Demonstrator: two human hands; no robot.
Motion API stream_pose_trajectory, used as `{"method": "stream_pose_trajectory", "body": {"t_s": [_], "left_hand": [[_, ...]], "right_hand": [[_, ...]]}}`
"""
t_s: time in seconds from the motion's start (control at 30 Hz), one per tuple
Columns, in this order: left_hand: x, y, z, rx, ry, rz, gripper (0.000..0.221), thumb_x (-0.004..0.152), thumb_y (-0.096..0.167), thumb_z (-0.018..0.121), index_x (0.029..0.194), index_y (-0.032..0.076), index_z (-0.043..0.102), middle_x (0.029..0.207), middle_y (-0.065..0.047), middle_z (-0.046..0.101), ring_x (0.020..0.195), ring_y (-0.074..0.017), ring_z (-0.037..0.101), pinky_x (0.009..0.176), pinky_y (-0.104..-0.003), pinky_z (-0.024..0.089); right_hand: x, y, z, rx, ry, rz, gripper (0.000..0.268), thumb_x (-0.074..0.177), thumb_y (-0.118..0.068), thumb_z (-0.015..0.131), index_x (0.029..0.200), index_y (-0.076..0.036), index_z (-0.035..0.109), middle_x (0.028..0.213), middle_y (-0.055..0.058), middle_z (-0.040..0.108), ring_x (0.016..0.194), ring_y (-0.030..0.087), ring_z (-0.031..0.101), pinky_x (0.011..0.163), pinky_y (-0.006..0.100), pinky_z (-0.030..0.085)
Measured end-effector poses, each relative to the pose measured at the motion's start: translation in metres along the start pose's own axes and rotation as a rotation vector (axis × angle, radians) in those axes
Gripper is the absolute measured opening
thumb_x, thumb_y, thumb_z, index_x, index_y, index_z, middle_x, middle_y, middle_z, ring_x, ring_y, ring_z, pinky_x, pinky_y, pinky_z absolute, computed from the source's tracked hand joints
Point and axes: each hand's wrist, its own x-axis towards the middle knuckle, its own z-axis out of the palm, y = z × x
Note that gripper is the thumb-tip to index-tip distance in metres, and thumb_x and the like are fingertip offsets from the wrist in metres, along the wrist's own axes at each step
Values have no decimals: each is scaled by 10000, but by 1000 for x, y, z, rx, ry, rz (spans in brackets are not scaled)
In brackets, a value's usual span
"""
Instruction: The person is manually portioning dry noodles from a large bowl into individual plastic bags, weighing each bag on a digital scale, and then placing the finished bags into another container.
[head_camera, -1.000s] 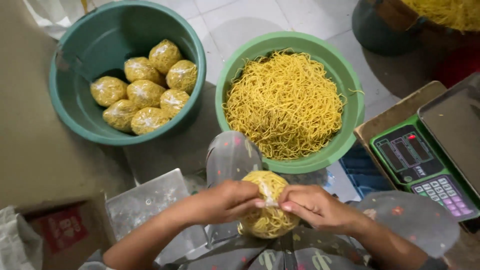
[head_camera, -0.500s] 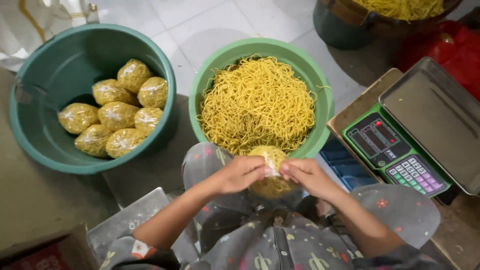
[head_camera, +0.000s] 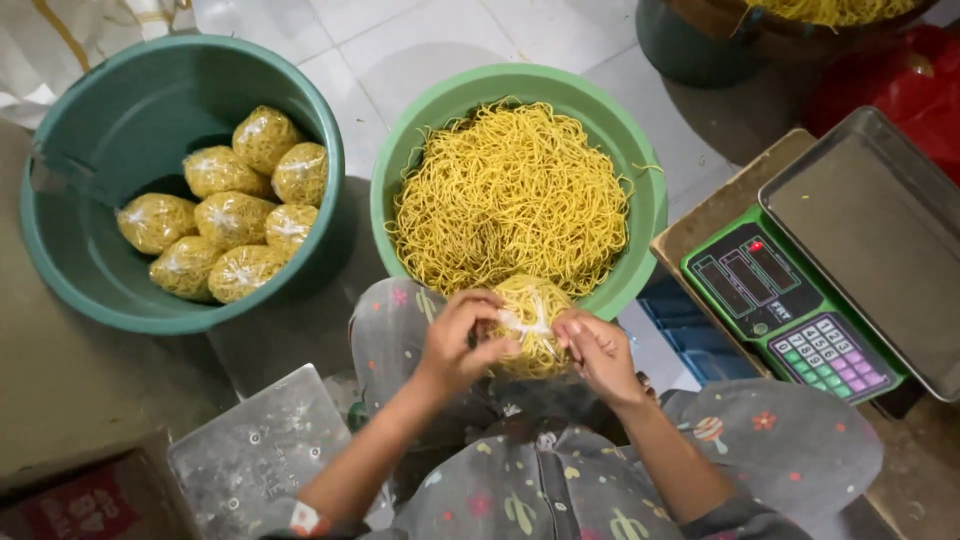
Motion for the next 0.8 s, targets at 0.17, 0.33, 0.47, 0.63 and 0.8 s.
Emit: {"method": "stream_pose_trajectory", "body": {"t_s": [0.17, 0.33, 0.47, 0.63, 0.8], "left_hand": [[-20, 25, 15, 274, 135, 161, 327, 867, 285, 820, 1144, 123, 762, 1266, -190, 659, 945, -367, 657, 811, -438, 536], [-13, 31, 27, 293, 221, 175, 134, 933, 275, 747, 1015, 183, 797, 1083, -65, 738, 877, -282, 672, 774, -364, 555], [5, 62, 27, 241, 37, 172, 109, 914, 146, 658, 941, 74, 736, 963, -76, 749, 812, -283, 692, 758, -379, 543], [10, 64, 37, 117, 8, 102, 18, 879, 17, 735, 887, 32, 729, 834, -28, 730, 683, -193, 611, 716, -319, 467], [6, 57, 39, 58, -90, 35, 40, 877, 57, 736, 912, 64, 753, 817, -24, 728, 678, -184, 621, 657, -307, 502]], "right_hand": [[-4, -9, 6, -36, -53, -79, 509, 1070, -146, 506, 564, -87, 496, 493, 45, 508, 280, 78, 449, 313, 183, 330], [-8, -9, 6, -125, -112, -228, 530, 1046, -126, 523, 516, -109, 510, 536, 55, 553, 334, 107, 432, 345, 221, 329], [-22, 7, -12, -175, -69, -134, 336, 1058, -113, 483, 755, -40, 610, 760, 43, 584, 600, 122, 452, 584, 234, 389], [-26, 13, -23, -199, -23, -26, 315, 1066, -108, 438, 848, -14, 645, 840, 23, 588, 709, 100, 443, 678, 213, 357], [-26, 19, -31, 159, 141, 201, 319, 1061, -256, 548, 865, -29, 659, 586, -66, 432, 453, 25, 300, 407, 197, 199]]}}
